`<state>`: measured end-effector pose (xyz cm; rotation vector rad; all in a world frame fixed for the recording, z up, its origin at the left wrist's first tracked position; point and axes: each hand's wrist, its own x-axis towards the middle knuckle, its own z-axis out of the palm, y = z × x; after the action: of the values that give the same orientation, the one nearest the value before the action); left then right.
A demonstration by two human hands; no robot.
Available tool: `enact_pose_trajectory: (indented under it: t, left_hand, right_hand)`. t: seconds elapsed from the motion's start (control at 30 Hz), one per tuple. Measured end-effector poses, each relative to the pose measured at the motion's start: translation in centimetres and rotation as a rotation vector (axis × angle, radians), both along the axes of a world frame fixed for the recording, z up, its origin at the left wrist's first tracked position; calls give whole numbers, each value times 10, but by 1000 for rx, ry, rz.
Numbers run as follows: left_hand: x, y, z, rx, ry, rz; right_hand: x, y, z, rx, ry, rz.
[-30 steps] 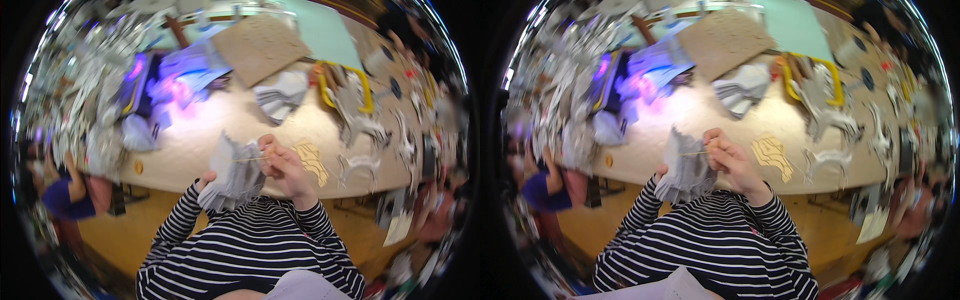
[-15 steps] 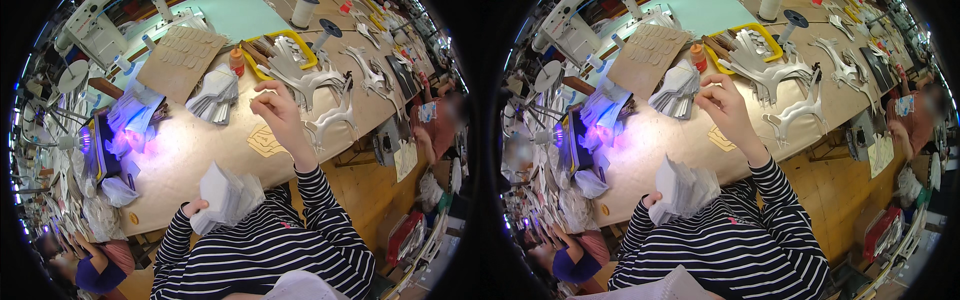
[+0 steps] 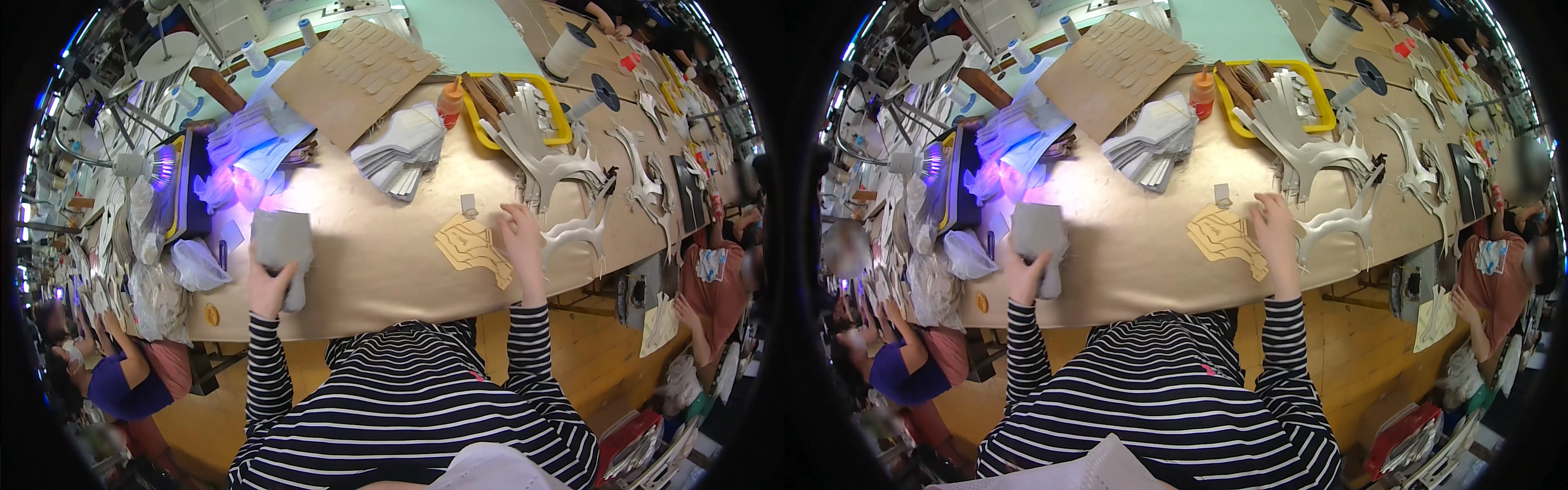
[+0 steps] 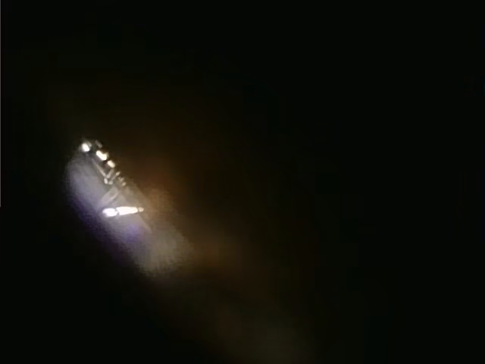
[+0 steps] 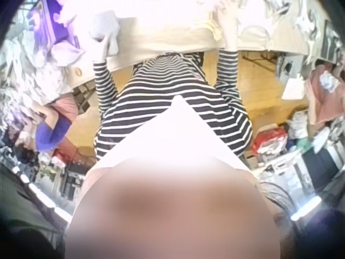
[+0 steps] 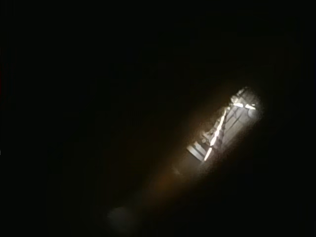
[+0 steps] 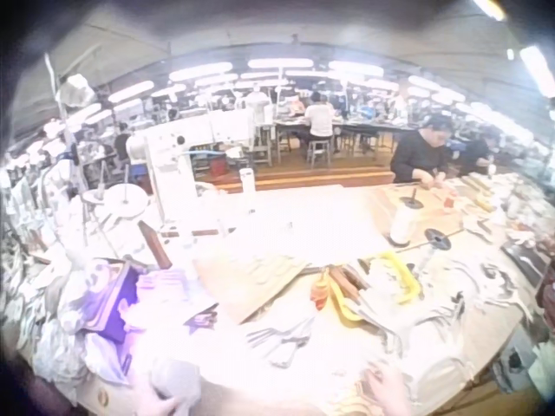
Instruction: The person walks to a workstation and adjusts a flexible lamp. They then gather and stack white fabric pieces, place a cardboard pattern on top, and use a purple marker to trace the pattern outline onto the fabric.
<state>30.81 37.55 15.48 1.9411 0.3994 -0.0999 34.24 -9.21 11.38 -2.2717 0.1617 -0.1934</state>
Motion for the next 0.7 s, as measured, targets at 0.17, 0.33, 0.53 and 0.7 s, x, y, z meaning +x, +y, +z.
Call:
enact_pose_trajectory:
  t: [0.17,0.33,0.53,0.7]
  left_hand:
    - [6,-38,-8,712,-44,47]
    - [1,-36,-14,831,-82,-13]
    - [-2,-24,-22,619,-175,-7]
    - [-1,-12,-33,456,-242,61]
  right_hand:
    - [-45,-4,-2,-126,123,98]
    - [-60,-3,-16,-42,61,28]
    - [-43,25,-10,226,-61,-144]
    - [-22,95,16,728,569,166]
